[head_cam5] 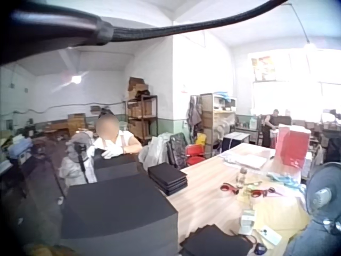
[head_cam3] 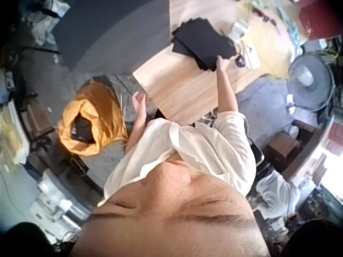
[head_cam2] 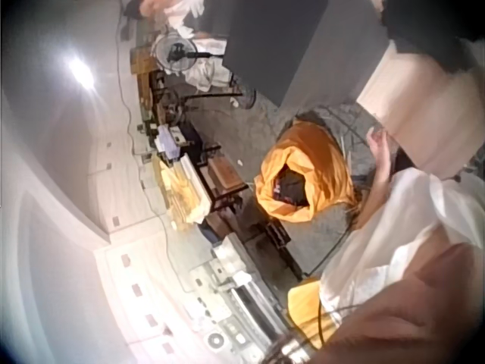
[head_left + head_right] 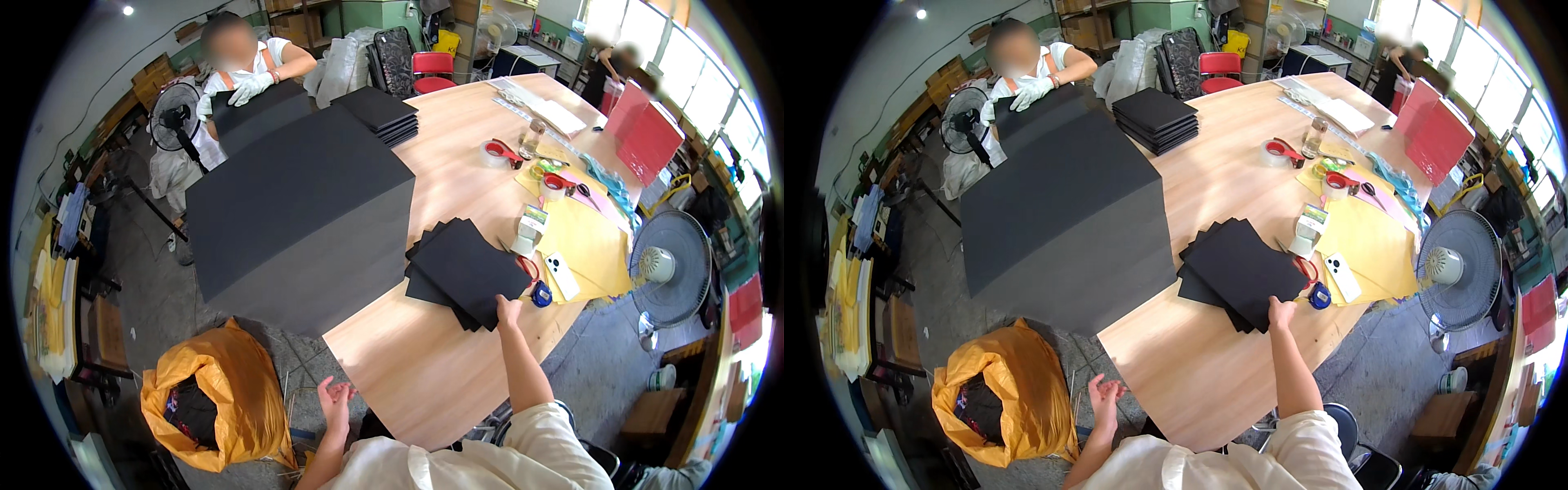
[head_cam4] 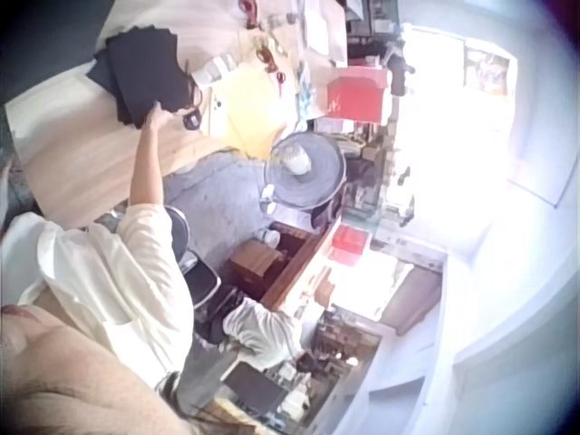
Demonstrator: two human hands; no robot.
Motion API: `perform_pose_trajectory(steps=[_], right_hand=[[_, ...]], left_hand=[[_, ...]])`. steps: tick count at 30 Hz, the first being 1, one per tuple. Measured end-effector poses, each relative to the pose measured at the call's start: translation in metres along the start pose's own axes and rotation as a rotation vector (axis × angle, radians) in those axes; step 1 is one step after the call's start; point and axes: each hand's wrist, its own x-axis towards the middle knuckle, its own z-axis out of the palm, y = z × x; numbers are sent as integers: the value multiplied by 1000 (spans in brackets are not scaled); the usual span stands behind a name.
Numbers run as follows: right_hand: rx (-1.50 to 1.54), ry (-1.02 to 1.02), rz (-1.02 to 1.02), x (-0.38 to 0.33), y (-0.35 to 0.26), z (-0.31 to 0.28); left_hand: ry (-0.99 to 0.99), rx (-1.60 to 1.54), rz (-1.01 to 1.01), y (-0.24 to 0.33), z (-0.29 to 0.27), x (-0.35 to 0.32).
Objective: The person repeatedly picks up a black rectangular sheet from a pile on the table and places it onto a growing stack. The person aligns the sheets by hand to maintain a neat pile. The task is performed continuously throughout the clip.
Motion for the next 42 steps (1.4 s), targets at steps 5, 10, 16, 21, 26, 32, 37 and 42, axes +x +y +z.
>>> perform_pose_trajectory(steps=[5, 10, 16, 21, 26, 32, 37, 42], right_hand=[[193, 60, 75, 1, 5, 3], [287, 65, 53, -7, 1, 2], [516, 26, 168, -14, -12, 2], [427, 159, 112, 2, 9, 12], [241, 109, 101, 20, 32, 18], [191, 53, 138, -12, -3, 4], [81, 82, 82, -40, -27, -10], [142, -81, 129, -39, -2, -15]], left_hand=[[51, -38, 58, 34, -7, 14], [62, -43, 32, 42, -7, 13], [61, -48, -1, 35, -12, 9], [53, -36, -7, 36, -12, 11], [49, -50, -7, 32, -15, 12], [73, -43, -24, 28, -15, 12], [45, -35, -23, 26, -13, 13], [54, -43, 15, 29, -11, 14]])
